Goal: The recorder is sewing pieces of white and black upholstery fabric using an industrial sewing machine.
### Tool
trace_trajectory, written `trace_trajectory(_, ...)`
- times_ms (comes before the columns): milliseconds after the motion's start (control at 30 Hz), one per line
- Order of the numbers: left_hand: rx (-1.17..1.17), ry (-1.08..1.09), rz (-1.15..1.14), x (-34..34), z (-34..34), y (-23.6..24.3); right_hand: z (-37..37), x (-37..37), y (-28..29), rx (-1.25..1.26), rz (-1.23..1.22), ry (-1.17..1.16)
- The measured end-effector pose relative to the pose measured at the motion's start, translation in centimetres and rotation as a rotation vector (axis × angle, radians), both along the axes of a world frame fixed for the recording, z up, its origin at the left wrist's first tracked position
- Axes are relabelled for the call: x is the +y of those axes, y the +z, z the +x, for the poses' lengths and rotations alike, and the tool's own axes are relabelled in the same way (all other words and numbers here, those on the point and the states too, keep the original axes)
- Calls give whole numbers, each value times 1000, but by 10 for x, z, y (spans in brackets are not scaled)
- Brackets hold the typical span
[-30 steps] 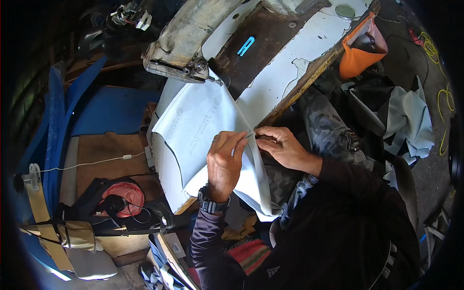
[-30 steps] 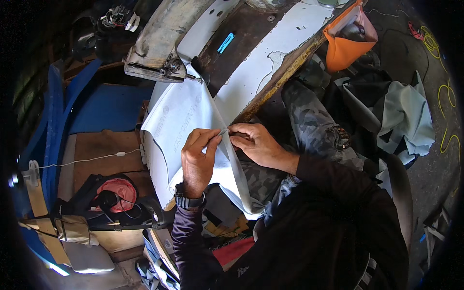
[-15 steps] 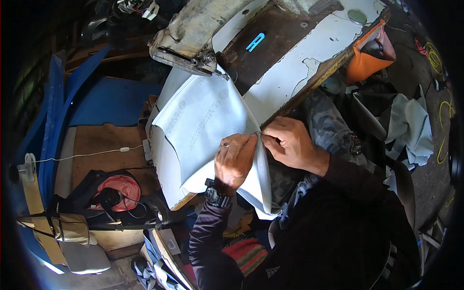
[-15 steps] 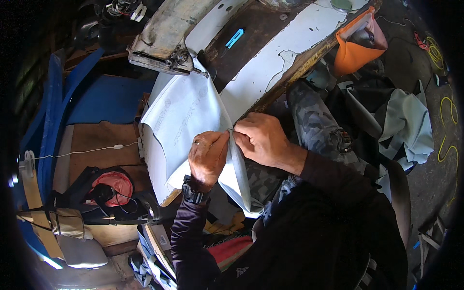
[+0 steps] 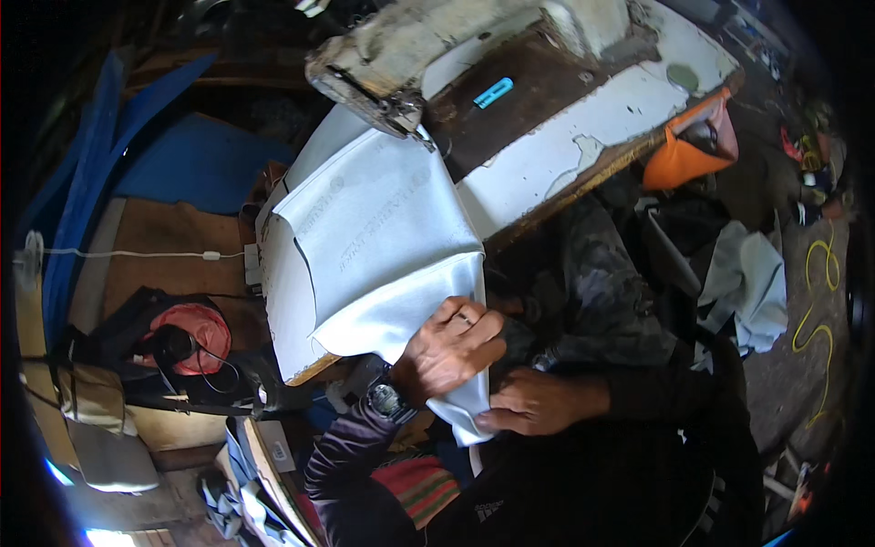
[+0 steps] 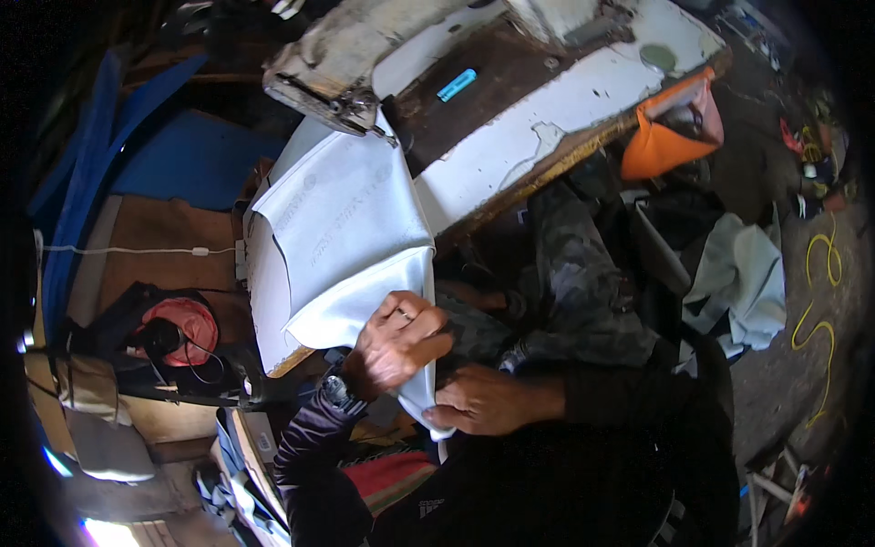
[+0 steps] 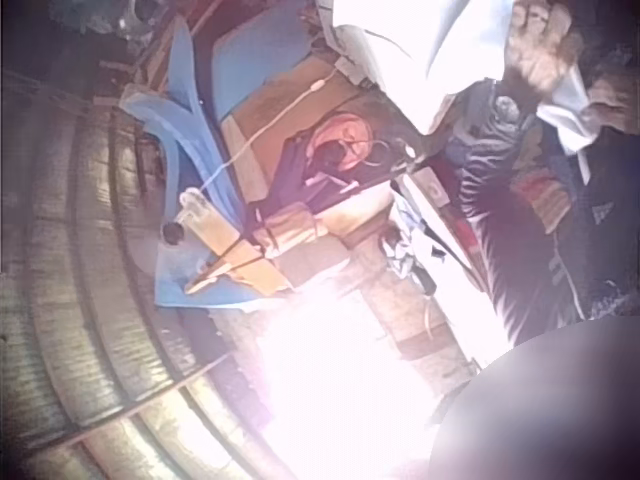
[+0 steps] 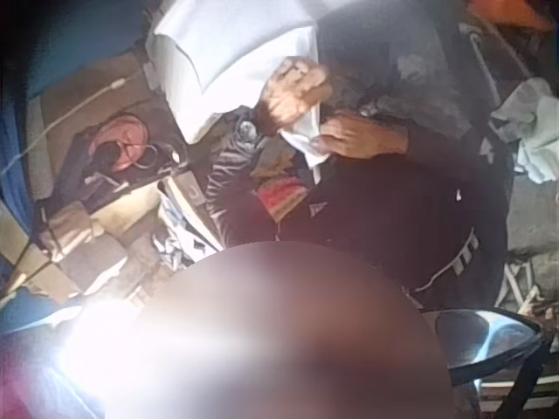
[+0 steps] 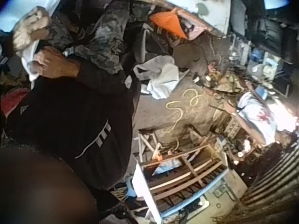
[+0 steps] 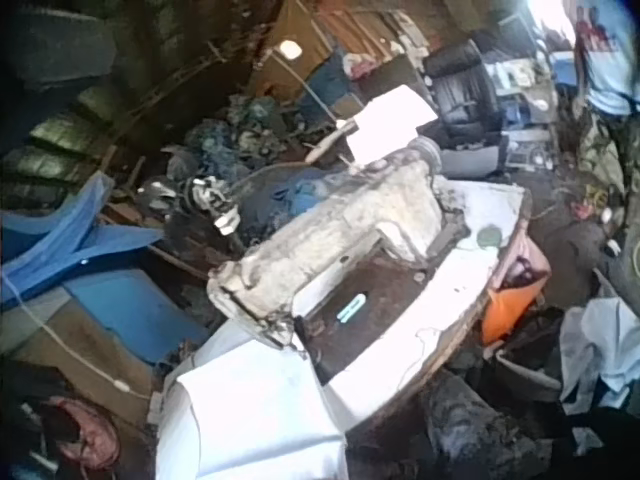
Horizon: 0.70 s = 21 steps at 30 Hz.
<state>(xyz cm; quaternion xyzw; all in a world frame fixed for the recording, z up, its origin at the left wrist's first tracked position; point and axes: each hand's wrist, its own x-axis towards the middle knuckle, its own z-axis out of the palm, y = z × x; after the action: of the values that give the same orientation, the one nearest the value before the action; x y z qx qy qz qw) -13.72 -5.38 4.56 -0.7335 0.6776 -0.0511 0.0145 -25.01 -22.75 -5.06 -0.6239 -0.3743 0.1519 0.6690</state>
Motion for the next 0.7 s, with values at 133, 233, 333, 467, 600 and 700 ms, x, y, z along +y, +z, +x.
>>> trace_trajectory(133, 289, 186, -407, 9, -2, 7, 33, -51, 46, -282, -46, -306)
trace_trajectory(233, 287, 146, -423, 9, 1, 2, 91, -68, 47, -803, -241, -991)
trace_trajectory(333, 271, 145, -426, 8, 2, 1, 132, -74, 39, -1007, -420, -963)
trace_trajectory(467, 264, 98, -404, 9, 3, 7, 146, -68, 38, -1177, -528, -803)
trace_trajectory(600, 301, 57, -402, 7, 15, 10, 144, -64, 38, -1162, -497, -812)
trace_trajectory(700, 373, 325, -502, 7, 63, 10, 138, -65, 29, -1159, -521, -782)
